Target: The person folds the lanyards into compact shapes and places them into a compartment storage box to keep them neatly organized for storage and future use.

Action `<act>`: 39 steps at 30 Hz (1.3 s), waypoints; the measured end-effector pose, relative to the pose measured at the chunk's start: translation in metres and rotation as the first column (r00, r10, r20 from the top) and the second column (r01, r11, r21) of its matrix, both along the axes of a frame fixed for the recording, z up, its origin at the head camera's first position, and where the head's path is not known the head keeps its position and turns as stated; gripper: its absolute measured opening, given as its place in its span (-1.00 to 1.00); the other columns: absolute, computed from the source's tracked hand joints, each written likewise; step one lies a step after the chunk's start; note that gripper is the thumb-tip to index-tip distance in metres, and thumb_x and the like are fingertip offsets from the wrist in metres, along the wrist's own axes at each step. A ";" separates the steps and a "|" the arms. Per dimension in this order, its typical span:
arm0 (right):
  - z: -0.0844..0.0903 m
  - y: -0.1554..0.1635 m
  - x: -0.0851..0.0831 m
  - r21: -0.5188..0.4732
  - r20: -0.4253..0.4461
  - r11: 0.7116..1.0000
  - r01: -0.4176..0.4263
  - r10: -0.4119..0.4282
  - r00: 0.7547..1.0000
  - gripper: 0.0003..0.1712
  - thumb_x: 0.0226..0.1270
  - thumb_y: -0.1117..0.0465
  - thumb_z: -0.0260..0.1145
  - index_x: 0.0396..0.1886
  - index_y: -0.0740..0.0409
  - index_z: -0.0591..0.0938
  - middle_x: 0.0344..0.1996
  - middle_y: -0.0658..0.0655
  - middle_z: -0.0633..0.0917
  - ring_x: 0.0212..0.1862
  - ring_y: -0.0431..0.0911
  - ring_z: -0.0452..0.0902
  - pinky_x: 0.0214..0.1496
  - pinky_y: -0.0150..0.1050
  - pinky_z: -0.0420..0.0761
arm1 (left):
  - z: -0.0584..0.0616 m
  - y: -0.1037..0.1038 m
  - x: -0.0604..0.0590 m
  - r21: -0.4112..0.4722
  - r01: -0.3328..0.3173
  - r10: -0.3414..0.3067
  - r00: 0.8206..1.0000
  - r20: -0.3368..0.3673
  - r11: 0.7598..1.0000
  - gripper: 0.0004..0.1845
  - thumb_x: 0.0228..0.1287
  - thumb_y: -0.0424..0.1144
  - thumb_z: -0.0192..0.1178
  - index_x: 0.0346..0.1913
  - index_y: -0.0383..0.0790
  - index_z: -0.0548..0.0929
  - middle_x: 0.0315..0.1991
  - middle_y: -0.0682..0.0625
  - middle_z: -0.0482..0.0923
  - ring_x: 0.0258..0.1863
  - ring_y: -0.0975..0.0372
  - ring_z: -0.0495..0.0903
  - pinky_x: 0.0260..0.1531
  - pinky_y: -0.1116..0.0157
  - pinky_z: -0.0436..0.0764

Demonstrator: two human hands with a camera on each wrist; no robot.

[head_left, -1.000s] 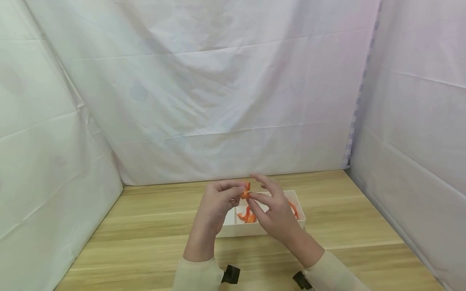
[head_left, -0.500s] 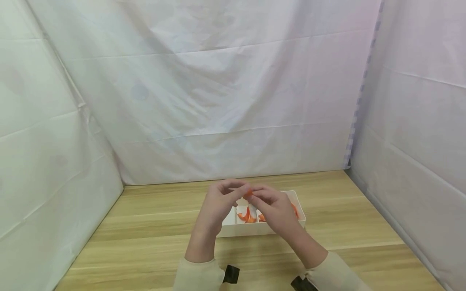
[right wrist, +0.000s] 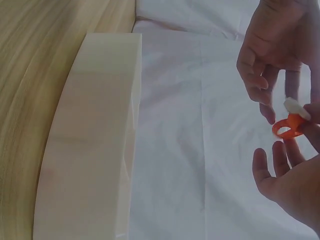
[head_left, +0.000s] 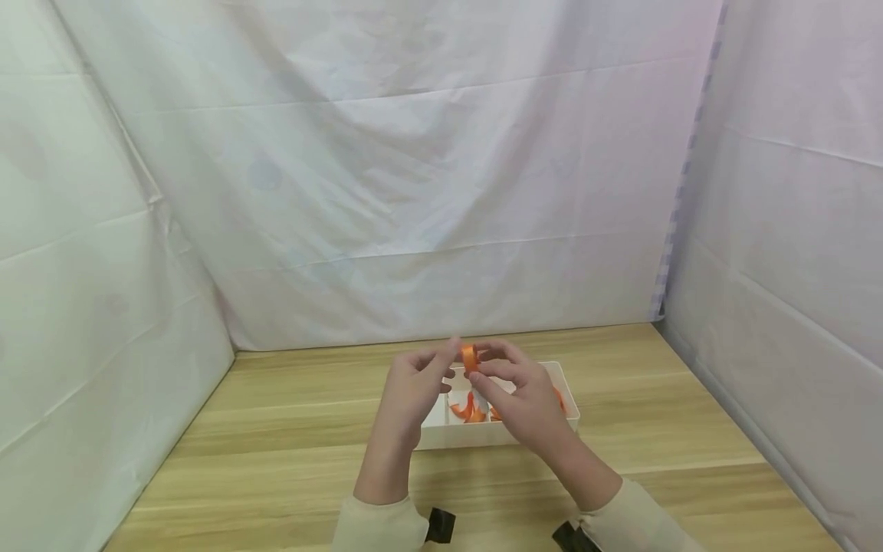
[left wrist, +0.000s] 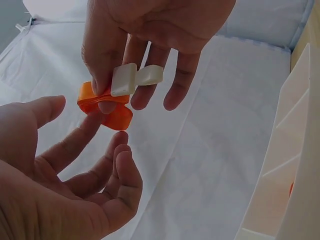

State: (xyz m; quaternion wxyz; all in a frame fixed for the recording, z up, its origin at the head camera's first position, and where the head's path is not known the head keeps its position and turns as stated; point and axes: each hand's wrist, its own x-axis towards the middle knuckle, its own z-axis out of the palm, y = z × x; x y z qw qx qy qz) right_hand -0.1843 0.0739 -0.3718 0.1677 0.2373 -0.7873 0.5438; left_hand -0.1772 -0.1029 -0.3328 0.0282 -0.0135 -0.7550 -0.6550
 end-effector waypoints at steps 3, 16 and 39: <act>0.000 0.001 0.002 0.037 -0.041 0.999 -0.014 0.015 0.999 -0.85 0.48 0.19 0.45 -0.10 0.07 0.89 0.31 0.03 0.65 0.26 0.09 0.62 0.15 -0.09 0.73 | -0.001 0.000 -0.002 0.031 0.014 -0.015 1.000 0.012 0.999 -0.53 0.45 0.14 0.35 0.06 -0.21 0.84 0.14 -0.08 0.74 0.13 0.08 0.64 0.06 0.10 0.74; 0.005 -0.006 0.011 -0.024 0.042 0.999 -0.047 0.048 0.998 -0.88 0.46 0.18 0.47 -0.12 0.03 0.89 0.15 0.03 0.71 0.20 0.08 0.66 0.15 -0.24 0.71 | 0.002 -0.002 -0.007 0.275 0.061 -0.023 0.990 -0.138 0.959 -0.69 0.48 -0.28 0.33 0.14 -0.18 0.47 -0.05 -0.24 0.84 -0.12 0.08 0.80 0.27 0.03 0.57; 0.008 -0.010 0.024 -0.079 0.331 0.996 -0.028 0.053 0.942 -0.81 0.45 0.02 0.48 -0.14 -0.02 0.90 -0.12 0.02 0.75 -0.07 -0.15 0.61 -0.05 -0.30 0.66 | 0.010 -0.005 -0.009 0.468 0.025 0.017 0.996 -0.085 0.883 -0.94 0.39 -0.29 0.43 -0.21 -0.23 0.79 -0.15 0.07 0.75 -0.08 0.19 0.70 0.08 0.14 0.71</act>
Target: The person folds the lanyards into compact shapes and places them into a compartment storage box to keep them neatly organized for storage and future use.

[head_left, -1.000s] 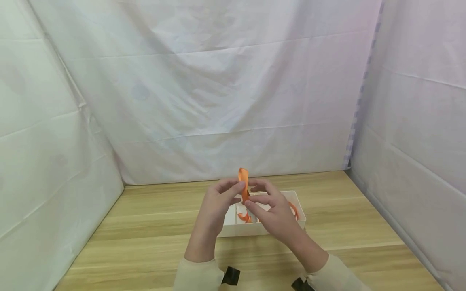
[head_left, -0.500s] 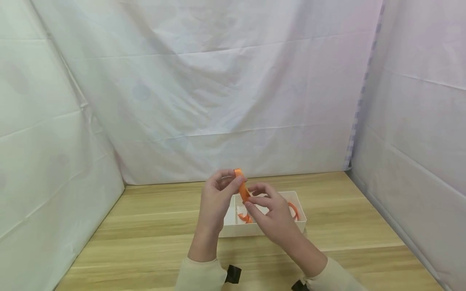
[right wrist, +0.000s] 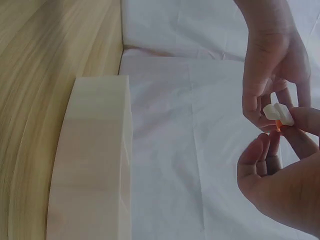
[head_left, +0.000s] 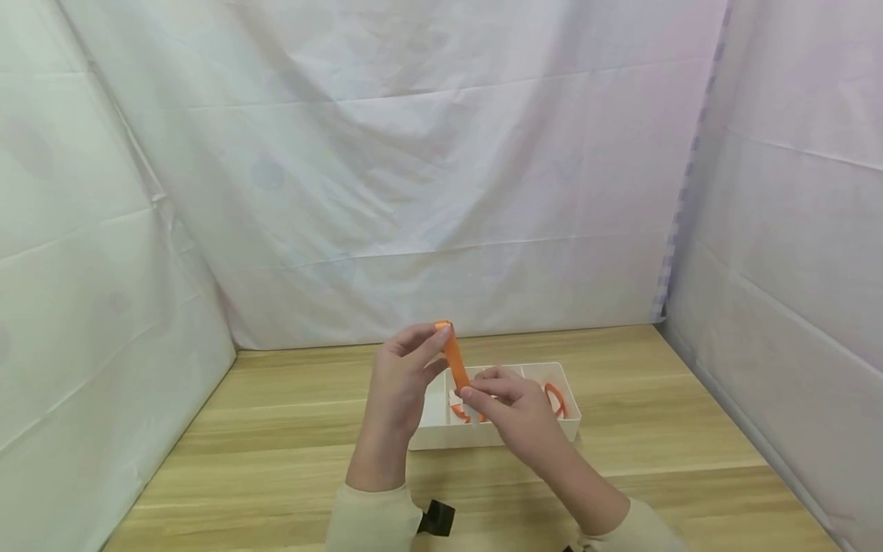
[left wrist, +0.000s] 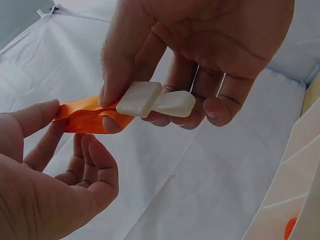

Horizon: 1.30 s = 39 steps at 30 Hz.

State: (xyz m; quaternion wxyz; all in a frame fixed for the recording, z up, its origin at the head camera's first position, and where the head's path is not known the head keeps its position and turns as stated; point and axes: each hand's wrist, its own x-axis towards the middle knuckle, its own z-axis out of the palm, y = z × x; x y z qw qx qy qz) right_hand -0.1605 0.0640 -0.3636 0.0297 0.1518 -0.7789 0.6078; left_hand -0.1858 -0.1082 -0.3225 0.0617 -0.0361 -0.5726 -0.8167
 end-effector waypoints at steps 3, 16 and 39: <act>0.004 0.001 0.002 -0.020 0.080 1.000 -0.006 0.007 0.997 -0.77 0.44 0.04 0.48 -0.06 0.00 0.89 -0.02 0.05 0.79 0.01 -0.09 0.64 0.05 -0.21 0.68 | 0.000 0.001 0.001 -0.014 -0.005 0.005 1.000 -0.008 1.000 -0.96 0.36 -0.31 0.46 -0.21 -0.20 0.81 -0.18 0.08 0.76 -0.15 0.21 0.70 -0.02 0.20 0.71; 0.010 0.000 0.001 -0.061 0.090 0.998 -0.004 0.010 0.996 -0.78 0.40 0.13 0.52 -0.07 0.13 0.81 -0.17 0.11 0.84 -0.15 -0.06 0.72 -0.09 -0.29 0.69 | 0.001 0.004 0.000 -0.045 -0.049 0.047 0.998 -0.052 0.998 -0.96 0.32 -0.34 0.47 -0.22 -0.23 0.84 -0.28 0.10 0.77 -0.24 0.21 0.69 -0.12 0.25 0.71; -0.004 0.013 -0.032 0.214 -0.945 0.976 -0.048 0.219 0.242 -0.85 0.55 0.35 0.32 -0.09 0.19 0.81 -0.20 0.12 0.73 -0.15 -0.03 0.66 -0.13 -0.38 0.69 | 0.000 0.003 0.000 0.002 0.028 -0.028 0.998 -0.052 1.000 -0.86 0.34 -0.41 0.43 -0.37 -0.13 0.82 -0.21 0.02 0.75 -0.28 0.19 0.69 -0.17 0.18 0.80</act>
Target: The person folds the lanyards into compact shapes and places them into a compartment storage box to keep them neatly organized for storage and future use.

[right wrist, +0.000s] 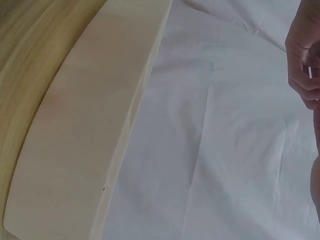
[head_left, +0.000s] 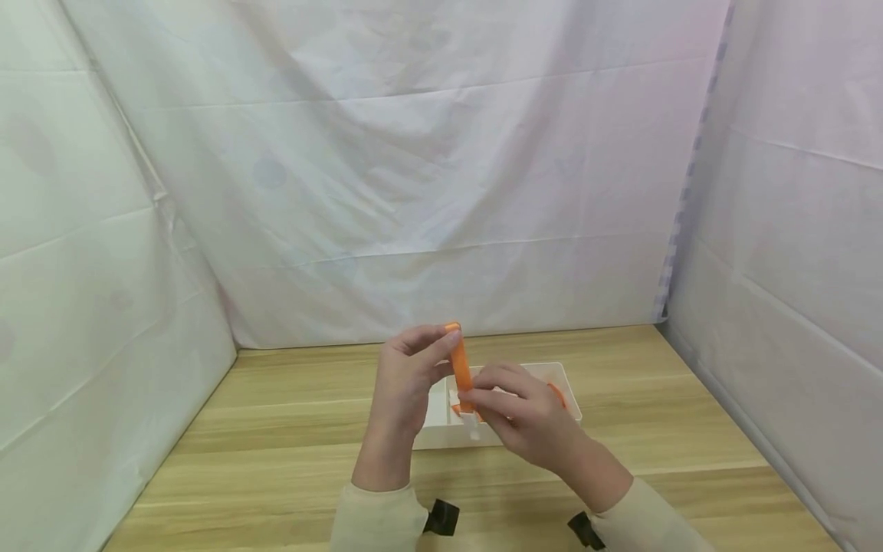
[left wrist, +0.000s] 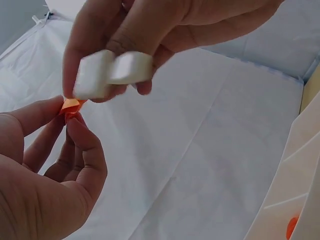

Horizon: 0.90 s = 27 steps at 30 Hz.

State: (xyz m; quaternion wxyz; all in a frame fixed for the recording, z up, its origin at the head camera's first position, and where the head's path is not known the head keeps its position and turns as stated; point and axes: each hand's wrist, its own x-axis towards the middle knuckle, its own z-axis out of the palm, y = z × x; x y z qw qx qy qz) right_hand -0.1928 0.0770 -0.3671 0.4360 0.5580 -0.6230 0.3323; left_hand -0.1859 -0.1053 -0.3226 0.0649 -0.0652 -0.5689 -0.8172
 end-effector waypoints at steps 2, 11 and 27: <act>0.004 0.001 -0.002 -0.016 -0.114 0.999 0.029 -0.030 0.993 -0.83 0.58 0.29 0.32 -0.13 0.15 0.84 -0.20 0.15 0.72 -0.15 -0.01 0.66 -0.14 -0.34 0.71 | -0.001 0.000 0.000 -0.003 0.011 -0.011 1.000 -0.002 1.000 -0.86 0.33 -0.40 0.43 -0.38 -0.11 0.82 -0.23 0.03 0.76 -0.31 0.21 0.69 -0.18 0.20 0.79; 0.019 0.006 0.004 -0.017 0.209 0.997 -0.081 0.083 0.974 -0.87 0.52 0.33 0.38 -0.10 0.25 0.82 -0.30 0.11 0.83 -0.36 -0.20 0.63 -0.29 -0.49 0.63 | -0.013 0.001 0.002 -0.057 0.068 -0.072 0.995 -0.076 0.996 -0.75 0.35 -0.43 0.41 -0.38 0.03 0.86 -0.47 0.15 0.77 -0.36 0.27 0.71 -0.13 0.26 0.76; 0.048 0.004 0.021 -0.040 0.947 0.966 0.254 -0.044 0.319 -0.90 0.36 0.13 0.56 -0.22 0.02 0.83 -0.36 0.06 0.86 -0.39 -0.12 0.65 -0.41 -0.32 0.61 | -0.020 -0.001 0.010 -0.269 0.115 -0.183 0.953 -0.242 0.956 -0.76 0.48 -0.41 0.26 0.07 -0.50 0.73 -0.12 0.21 0.77 -0.13 0.30 0.72 0.01 0.31 0.74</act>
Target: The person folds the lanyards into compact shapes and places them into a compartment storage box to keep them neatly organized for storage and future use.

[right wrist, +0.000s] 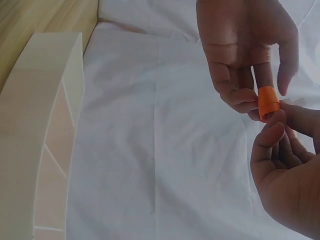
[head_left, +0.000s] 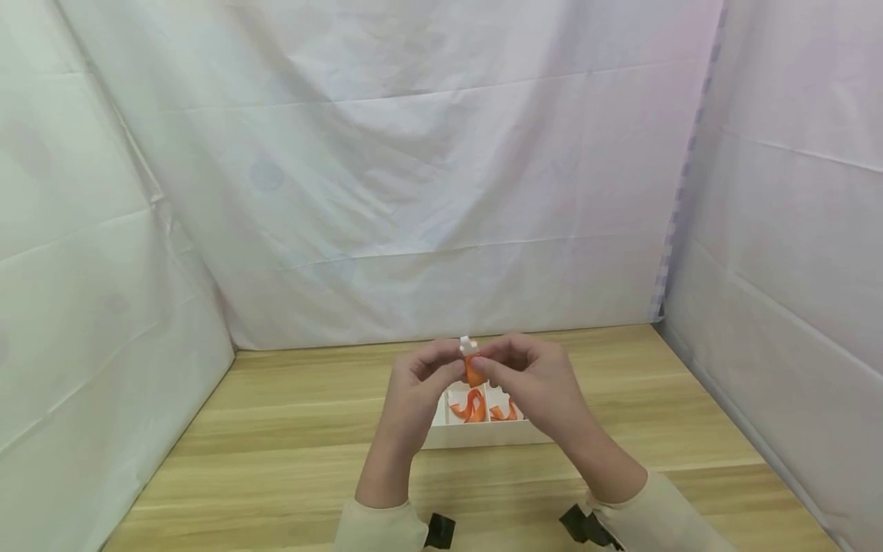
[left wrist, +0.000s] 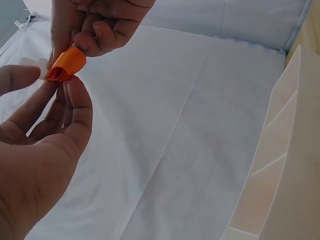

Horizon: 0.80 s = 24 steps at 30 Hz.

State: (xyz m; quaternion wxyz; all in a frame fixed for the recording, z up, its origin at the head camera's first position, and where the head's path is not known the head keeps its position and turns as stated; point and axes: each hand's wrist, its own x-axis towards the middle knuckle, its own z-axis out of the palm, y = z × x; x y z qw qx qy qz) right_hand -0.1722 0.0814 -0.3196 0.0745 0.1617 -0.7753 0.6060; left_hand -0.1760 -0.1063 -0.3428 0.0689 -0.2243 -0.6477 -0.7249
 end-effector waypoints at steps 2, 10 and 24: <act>0.000 0.001 0.000 -0.004 0.015 1.000 -0.004 0.004 1.000 -0.89 0.35 0.13 0.57 -0.23 0.04 0.82 -0.36 0.07 0.87 -0.37 -0.12 0.71 -0.38 -0.32 0.64 | 0.000 0.001 0.000 0.000 0.004 -0.004 1.000 0.016 1.000 -0.77 0.46 -0.40 0.30 0.06 -0.48 0.73 -0.14 0.21 0.77 -0.10 0.29 0.73 0.04 0.29 0.74; -0.003 0.000 -0.001 -0.018 0.054 0.999 -0.031 0.032 0.998 -0.83 0.33 0.07 0.59 -0.22 0.05 0.84 -0.34 0.08 0.88 -0.24 -0.04 0.81 -0.13 -0.27 0.77 | 0.003 0.003 -0.002 0.034 -0.045 0.042 0.996 0.081 0.998 -0.76 0.41 -0.39 0.36 0.03 -0.49 0.76 -0.26 0.17 0.78 -0.24 0.29 0.71 -0.09 0.34 0.73; -0.004 -0.001 -0.006 0.129 0.183 0.990 -0.055 0.030 0.983 -0.77 0.35 0.05 0.56 -0.03 -0.05 0.87 -0.26 0.00 0.86 -0.35 -0.06 0.56 -0.37 -0.28 0.60 | -0.004 -0.006 -0.005 0.043 -0.074 0.067 0.985 0.162 0.996 -0.76 0.33 -0.42 0.43 -0.08 -0.59 0.77 -0.40 0.18 0.81 -0.36 0.30 0.70 -0.19 0.32 0.70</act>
